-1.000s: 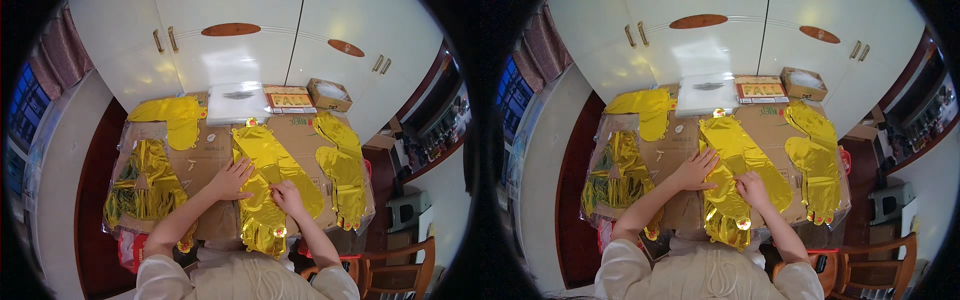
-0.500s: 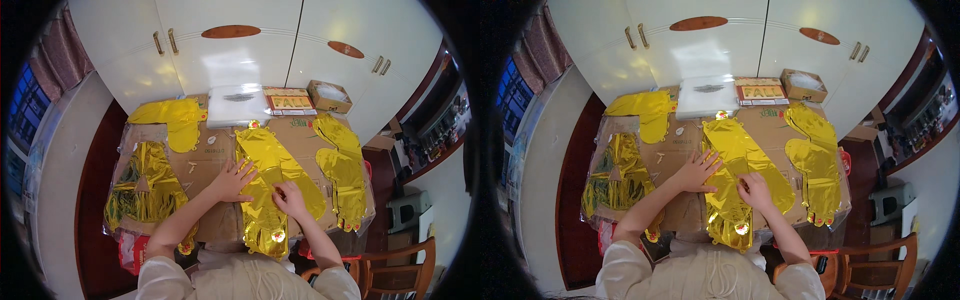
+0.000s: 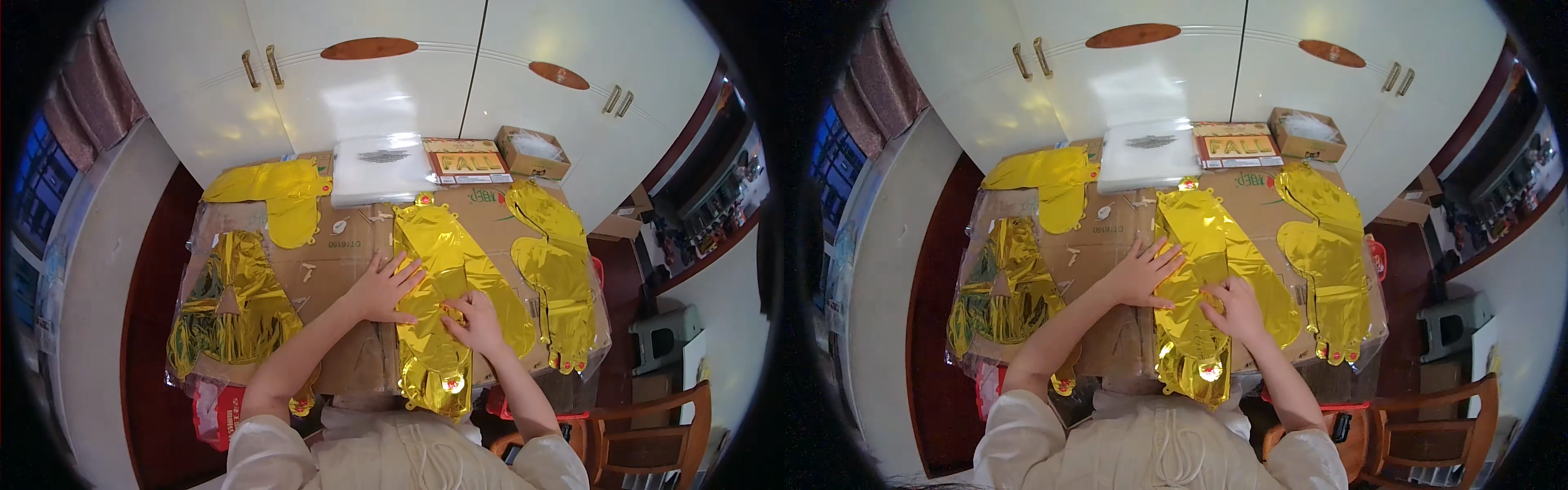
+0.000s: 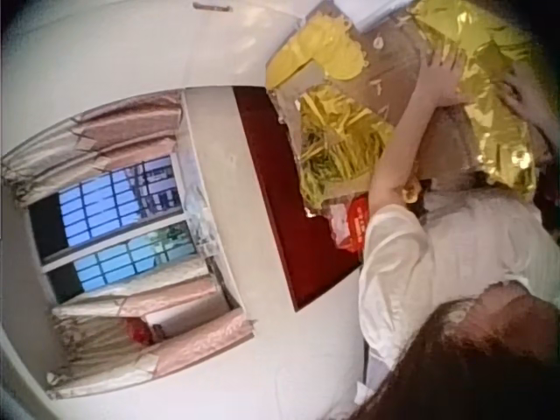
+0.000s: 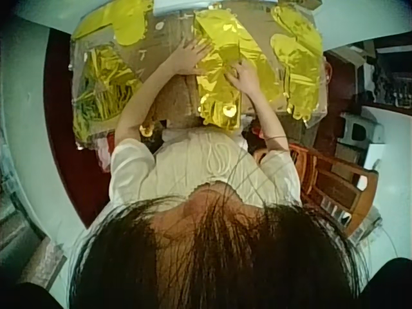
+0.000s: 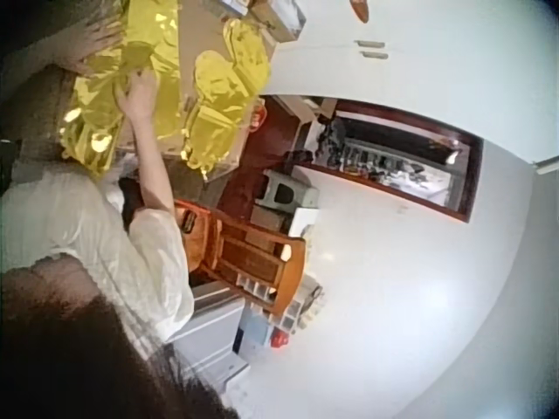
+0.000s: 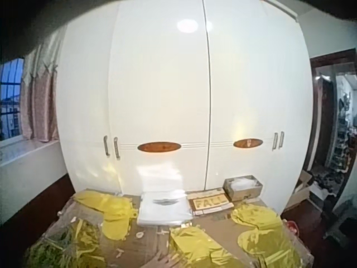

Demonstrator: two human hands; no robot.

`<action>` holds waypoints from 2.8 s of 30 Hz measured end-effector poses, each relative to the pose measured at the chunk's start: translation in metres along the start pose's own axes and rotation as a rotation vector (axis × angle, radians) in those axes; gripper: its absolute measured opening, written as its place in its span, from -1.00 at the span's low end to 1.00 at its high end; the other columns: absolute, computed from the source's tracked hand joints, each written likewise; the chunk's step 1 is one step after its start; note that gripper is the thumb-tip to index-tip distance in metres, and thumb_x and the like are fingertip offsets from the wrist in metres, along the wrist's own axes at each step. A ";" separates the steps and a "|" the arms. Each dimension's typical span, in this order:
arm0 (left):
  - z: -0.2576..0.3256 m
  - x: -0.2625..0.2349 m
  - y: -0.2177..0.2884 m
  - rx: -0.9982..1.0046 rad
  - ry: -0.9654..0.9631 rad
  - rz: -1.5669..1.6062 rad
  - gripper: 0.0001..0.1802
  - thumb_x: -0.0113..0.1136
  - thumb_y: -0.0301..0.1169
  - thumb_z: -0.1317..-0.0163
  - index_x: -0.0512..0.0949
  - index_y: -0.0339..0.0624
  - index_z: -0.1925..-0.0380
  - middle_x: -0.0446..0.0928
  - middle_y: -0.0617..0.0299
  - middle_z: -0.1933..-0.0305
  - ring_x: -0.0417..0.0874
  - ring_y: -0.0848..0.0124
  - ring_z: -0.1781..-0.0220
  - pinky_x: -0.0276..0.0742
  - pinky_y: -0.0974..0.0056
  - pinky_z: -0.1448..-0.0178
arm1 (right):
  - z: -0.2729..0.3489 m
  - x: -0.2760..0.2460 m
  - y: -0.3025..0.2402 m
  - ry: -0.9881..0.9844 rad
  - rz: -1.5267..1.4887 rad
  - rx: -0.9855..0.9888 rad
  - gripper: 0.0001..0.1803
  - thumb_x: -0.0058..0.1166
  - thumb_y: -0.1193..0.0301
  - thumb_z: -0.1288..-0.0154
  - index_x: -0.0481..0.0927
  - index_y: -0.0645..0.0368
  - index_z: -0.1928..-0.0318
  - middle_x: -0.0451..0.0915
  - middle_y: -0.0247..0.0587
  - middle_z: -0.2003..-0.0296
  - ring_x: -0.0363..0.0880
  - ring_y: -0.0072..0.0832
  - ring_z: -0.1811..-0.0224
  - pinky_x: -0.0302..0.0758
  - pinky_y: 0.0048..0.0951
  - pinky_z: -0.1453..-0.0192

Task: Folding gold foil balloons on a cardboard surface.

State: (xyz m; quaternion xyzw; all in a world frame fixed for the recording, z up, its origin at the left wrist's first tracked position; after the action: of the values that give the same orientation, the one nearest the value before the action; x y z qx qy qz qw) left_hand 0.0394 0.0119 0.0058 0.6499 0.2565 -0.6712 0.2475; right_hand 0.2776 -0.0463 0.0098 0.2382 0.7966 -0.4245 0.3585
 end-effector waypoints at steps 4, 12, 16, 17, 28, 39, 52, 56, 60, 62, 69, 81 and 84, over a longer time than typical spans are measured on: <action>0.001 0.000 -0.001 -0.004 -0.017 0.024 0.08 -0.15 0.49 -0.12 0.06 0.00 -0.47 -0.04 0.10 -0.57 -0.10 -0.03 -0.58 -0.19 -0.45 -0.45 | -0.002 -0.002 -0.006 -0.062 0.060 -0.058 -0.62 0.34 0.16 -0.06 0.68 -0.02 0.10 0.45 -0.24 0.34 0.43 -0.27 0.21 0.34 -0.24 0.05; 0.001 -0.007 -0.001 -0.002 -0.106 0.013 0.09 -0.11 0.49 -0.10 0.02 0.07 -0.49 -0.10 0.08 -0.58 -0.15 -0.06 -0.59 -0.22 -0.45 -0.46 | -0.002 -0.004 -0.008 -0.124 0.107 -0.048 -0.55 0.33 0.04 -0.05 0.69 -0.10 0.04 0.43 -0.24 0.27 0.43 -0.29 0.16 0.35 -0.26 0.03; 0.002 -0.007 -0.003 0.000 -0.116 0.034 0.20 -0.02 0.52 0.01 -0.02 0.01 -0.49 -0.11 0.03 -0.58 -0.15 -0.03 -0.59 -0.22 -0.41 -0.47 | -0.003 -0.004 -0.010 -0.138 0.118 -0.038 -0.50 0.36 -0.01 0.00 0.70 -0.12 0.04 0.44 -0.26 0.26 0.43 -0.30 0.16 0.35 -0.27 0.04; 0.003 -0.008 -0.004 0.001 -0.118 0.038 0.24 0.01 0.53 0.04 -0.02 -0.03 -0.49 -0.12 0.01 -0.58 -0.14 -0.02 -0.60 -0.22 -0.40 -0.48 | -0.003 -0.004 -0.010 -0.139 0.119 -0.037 -0.49 0.37 -0.02 0.02 0.70 -0.12 0.04 0.44 -0.26 0.26 0.43 -0.30 0.15 0.35 -0.27 0.04; -0.010 -0.010 -0.043 -0.150 -0.097 0.089 0.30 0.10 0.48 0.04 -0.02 -0.29 -0.45 -0.06 -0.10 -0.55 -0.10 0.12 -0.60 -0.19 -0.28 -0.53 | -0.003 -0.003 -0.009 -0.106 0.117 -0.065 -0.39 0.44 -0.08 0.19 0.73 -0.12 0.08 0.43 -0.31 0.28 0.41 -0.33 0.17 0.30 -0.32 0.06; -0.029 0.001 -0.085 -0.214 -0.041 0.112 -0.09 -0.17 0.26 -0.32 0.07 -0.15 -0.45 0.05 0.18 -0.55 -0.05 0.21 -0.60 -0.24 -0.26 -0.55 | -0.001 -0.001 0.000 -0.129 0.056 -0.018 -0.35 0.45 -0.05 0.18 0.71 -0.08 0.01 0.41 -0.27 0.26 0.40 -0.29 0.14 0.32 -0.28 0.01; -0.001 -0.011 -0.031 0.067 -0.052 0.085 0.22 0.02 0.44 -0.08 -0.02 -0.32 -0.45 -0.03 -0.04 -0.55 -0.02 0.13 -0.58 -0.20 -0.11 -0.58 | -0.001 -0.001 0.004 -0.146 -0.008 -0.023 -0.33 0.45 -0.02 0.12 0.67 -0.02 -0.03 0.42 -0.18 0.20 0.41 -0.23 0.07 0.35 -0.25 -0.06; 0.001 -0.010 -0.026 0.051 -0.067 0.052 0.33 0.05 0.53 0.06 -0.01 -0.34 -0.45 -0.07 -0.08 -0.56 -0.08 0.15 -0.60 -0.23 -0.14 -0.57 | -0.001 -0.002 0.004 -0.152 -0.020 -0.010 -0.34 0.45 0.01 0.11 0.66 0.00 -0.03 0.42 -0.17 0.19 0.40 -0.22 0.06 0.34 -0.24 -0.07; 0.001 -0.011 -0.019 0.025 -0.107 0.037 0.44 0.09 0.58 0.20 -0.03 -0.33 -0.45 -0.13 -0.14 -0.56 -0.15 0.06 -0.61 -0.25 -0.24 -0.54 | -0.001 -0.002 0.004 -0.151 -0.020 -0.011 -0.34 0.45 0.01 0.11 0.66 0.00 -0.04 0.42 -0.17 0.19 0.40 -0.22 0.06 0.34 -0.24 -0.07; 0.001 -0.012 -0.014 0.021 -0.138 0.016 0.48 0.12 0.60 0.26 -0.05 -0.30 -0.46 -0.15 -0.16 -0.56 -0.17 -0.05 -0.59 -0.24 -0.32 -0.51 | -0.001 -0.003 0.003 -0.158 -0.018 -0.008 -0.34 0.45 0.01 0.11 0.66 0.00 -0.04 0.42 -0.17 0.19 0.40 -0.22 0.06 0.34 -0.24 -0.07; -0.003 -0.017 -0.007 0.020 -0.206 0.007 0.55 0.16 0.63 0.41 -0.09 -0.14 -0.49 -0.20 -0.18 -0.56 -0.21 -0.30 -0.55 -0.21 -0.48 -0.43 | -0.003 -0.006 -0.004 -0.111 0.065 -0.039 -0.36 0.44 0.02 0.09 0.65 0.02 -0.02 0.45 -0.21 0.21 0.42 -0.24 0.09 0.34 -0.25 -0.05; -0.002 -0.017 -0.006 0.028 -0.175 0.024 0.54 0.21 0.60 0.40 -0.10 -0.14 -0.49 -0.21 -0.20 -0.56 -0.22 -0.32 -0.55 -0.19 -0.51 -0.41 | -0.009 0.031 -0.047 -0.262 -0.016 -0.452 -0.61 0.23 0.31 -0.14 0.57 0.04 -0.01 0.54 -0.24 0.09 0.51 -0.31 -0.04 0.35 -0.21 -0.26; -0.003 -0.023 -0.008 0.024 -0.227 0.049 0.55 0.26 0.56 0.42 -0.09 -0.13 -0.49 -0.22 -0.17 -0.57 -0.24 -0.28 -0.56 -0.22 -0.46 -0.45 | -0.006 0.033 -0.046 -0.250 -0.006 -0.471 -0.62 0.22 0.32 -0.13 0.57 0.03 0.00 0.54 -0.26 0.09 0.49 -0.34 -0.07 0.32 -0.23 -0.32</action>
State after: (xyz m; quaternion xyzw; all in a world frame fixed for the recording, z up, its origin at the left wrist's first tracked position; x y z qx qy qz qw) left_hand 0.0368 0.0199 0.0287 0.5785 0.2028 -0.7375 0.2834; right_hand 0.2233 -0.0626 0.0097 0.0915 0.8238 -0.2547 0.4982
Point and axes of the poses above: each hand's wrist, its own z-axis away from the middle knuckle, its own x-axis out of the palm, y = z × x, the point moved 2 cm from there along -z, towards the middle knuckle
